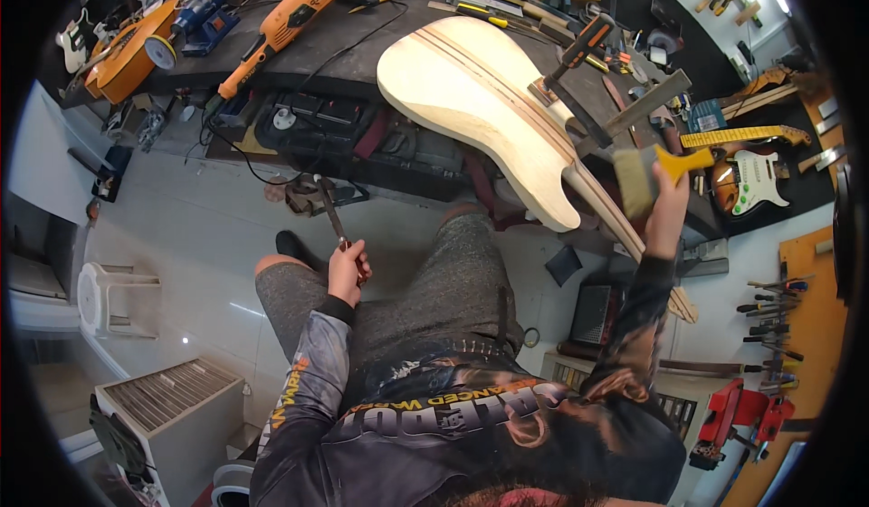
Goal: The person sands the back of a guitar body using a hand rasp and then uses a power buffer on the same surface.
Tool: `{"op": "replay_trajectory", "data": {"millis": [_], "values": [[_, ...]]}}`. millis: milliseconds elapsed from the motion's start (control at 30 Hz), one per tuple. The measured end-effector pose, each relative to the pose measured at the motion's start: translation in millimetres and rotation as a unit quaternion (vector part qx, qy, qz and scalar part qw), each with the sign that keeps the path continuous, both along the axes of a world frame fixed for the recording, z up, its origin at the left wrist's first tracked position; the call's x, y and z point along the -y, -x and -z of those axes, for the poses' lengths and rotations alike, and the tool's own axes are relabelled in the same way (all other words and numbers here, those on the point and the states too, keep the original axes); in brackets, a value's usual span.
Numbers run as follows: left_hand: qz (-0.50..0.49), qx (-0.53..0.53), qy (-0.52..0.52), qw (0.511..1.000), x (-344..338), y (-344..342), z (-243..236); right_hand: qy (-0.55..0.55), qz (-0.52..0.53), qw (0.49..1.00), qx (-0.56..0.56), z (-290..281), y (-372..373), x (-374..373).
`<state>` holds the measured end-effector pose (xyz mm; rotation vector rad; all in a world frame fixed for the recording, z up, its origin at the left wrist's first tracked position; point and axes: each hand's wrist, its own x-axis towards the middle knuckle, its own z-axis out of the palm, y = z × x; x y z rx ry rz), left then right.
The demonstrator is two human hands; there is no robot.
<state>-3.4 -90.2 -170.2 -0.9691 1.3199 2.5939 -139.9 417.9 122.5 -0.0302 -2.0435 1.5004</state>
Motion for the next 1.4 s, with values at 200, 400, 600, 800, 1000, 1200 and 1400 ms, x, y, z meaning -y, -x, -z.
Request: {"op": "replay_trajectory", "data": {"millis": [200, 400, 600, 800, 1000, 1200, 1400], "values": [[0.049, -0.033, -0.055, 0.997, 10, -1, -5, -0.275, -0.003, 0.961, -0.025, 29, -52, 170], [0.042, -0.042, -0.072, 0.996, 27, -27, 0, -0.285, -0.149, 0.935, -0.152, 66, 27, 386], [-0.015, -0.034, -0.09, 0.995, 25, -20, 7, -0.204, -0.385, 0.892, -0.122, 87, -18, 546], [-0.006, -0.044, -0.139, 0.989, 32, -24, 17, -0.203, -0.253, 0.932, -0.159, 46, 9, 463], [-0.02, -0.037, -0.174, 0.984, 35, -27, 5, -0.347, -0.04, 0.929, -0.122, 45, -9, 258], [-0.029, -0.046, -0.205, 0.977, 35, -25, -1, -0.313, 0.126, 0.926, -0.168, -3, -48, 187], [-0.023, -0.052, -0.232, 0.971, 33, -10, -5, -0.386, 0.029, 0.903, -0.189, 75, 51, 283]]}}
